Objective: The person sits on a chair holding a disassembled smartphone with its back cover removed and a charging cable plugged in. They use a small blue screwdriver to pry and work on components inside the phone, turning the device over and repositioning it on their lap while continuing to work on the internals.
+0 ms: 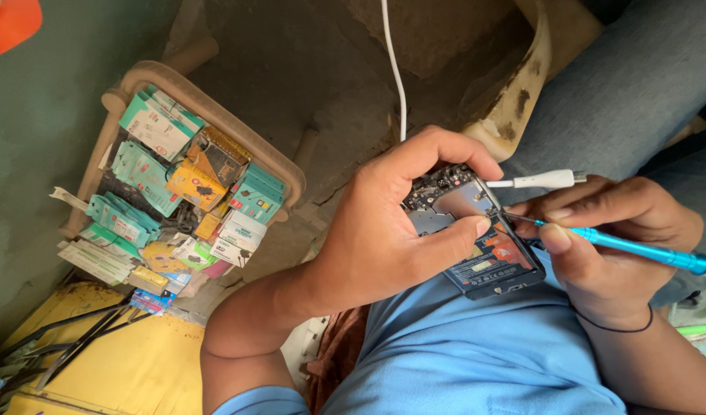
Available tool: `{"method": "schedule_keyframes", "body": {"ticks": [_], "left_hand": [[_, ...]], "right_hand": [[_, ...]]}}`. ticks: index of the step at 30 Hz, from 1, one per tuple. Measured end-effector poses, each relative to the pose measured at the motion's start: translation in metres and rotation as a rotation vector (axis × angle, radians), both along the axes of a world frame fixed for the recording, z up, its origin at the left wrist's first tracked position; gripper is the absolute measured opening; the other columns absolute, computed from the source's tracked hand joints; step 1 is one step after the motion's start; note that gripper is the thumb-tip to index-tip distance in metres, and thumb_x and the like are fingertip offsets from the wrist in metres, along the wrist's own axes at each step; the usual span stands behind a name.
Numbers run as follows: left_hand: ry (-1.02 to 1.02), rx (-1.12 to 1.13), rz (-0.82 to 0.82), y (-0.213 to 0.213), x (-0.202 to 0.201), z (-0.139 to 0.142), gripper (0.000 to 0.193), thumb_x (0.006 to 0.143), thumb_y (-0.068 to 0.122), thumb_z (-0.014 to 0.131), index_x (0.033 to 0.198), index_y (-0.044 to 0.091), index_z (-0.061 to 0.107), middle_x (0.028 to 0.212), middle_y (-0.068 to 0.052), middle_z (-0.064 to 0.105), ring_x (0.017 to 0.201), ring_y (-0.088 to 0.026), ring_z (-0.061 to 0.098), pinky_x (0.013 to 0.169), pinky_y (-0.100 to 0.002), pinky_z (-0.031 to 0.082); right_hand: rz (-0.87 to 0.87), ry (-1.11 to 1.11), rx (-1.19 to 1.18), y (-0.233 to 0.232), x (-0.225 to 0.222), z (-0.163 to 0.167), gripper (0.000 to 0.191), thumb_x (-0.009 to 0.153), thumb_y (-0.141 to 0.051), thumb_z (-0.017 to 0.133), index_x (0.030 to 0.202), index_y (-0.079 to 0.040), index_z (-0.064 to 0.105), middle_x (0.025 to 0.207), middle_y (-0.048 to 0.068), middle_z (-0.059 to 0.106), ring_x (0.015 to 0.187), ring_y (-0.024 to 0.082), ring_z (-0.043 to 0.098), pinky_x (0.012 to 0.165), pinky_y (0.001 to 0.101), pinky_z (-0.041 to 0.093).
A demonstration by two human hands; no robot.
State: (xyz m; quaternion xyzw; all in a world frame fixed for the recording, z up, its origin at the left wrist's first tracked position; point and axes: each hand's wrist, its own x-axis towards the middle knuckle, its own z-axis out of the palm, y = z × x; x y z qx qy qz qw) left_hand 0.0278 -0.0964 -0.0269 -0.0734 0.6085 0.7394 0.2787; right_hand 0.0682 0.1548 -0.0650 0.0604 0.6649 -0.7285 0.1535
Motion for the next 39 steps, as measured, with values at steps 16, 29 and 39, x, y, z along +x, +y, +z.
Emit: {"method": "schedule_keyframes", "body": {"ticks": [16,29,39], "left_hand": [[-0.044,0.008,-0.016,0.0,-0.003,0.003,0.024,0.096,0.001,0.074,0.118,0.003,0.064,0.103,0.001,0.067,0.09,0.001,0.062,0.087,-0.017,0.054],[-0.148,0.154,0.009,-0.004,-0.003,-0.002,0.029,0.095,0.003,0.076,0.121,0.001,0.062,0.11,-0.001,0.067,0.099,-0.002,0.062,0.095,-0.02,0.054],[-0.129,0.168,0.032,-0.003,-0.004,0.001,0.028,0.095,0.002,0.074,0.119,0.001,0.063,0.112,-0.002,0.068,0.099,-0.002,0.063,0.097,-0.021,0.054]], "right_hand": [[-0.045,-0.172,-0.264,0.0,-0.005,-0.003,0.02,0.098,-0.011,0.08,0.094,-0.001,0.063,0.083,0.014,0.07,0.08,0.02,0.074,0.088,0.0372,0.065],[-0.151,-0.236,-0.524,0.006,0.018,-0.013,0.018,0.111,-0.009,0.069,0.109,0.001,0.055,0.099,0.021,0.071,0.095,0.025,0.074,0.097,0.0412,0.064],[-0.024,-0.072,-0.173,0.015,0.024,-0.005,0.028,0.094,-0.006,0.08,0.111,-0.001,0.059,0.103,0.022,0.072,0.1,0.025,0.075,0.094,0.037,0.065]]}}
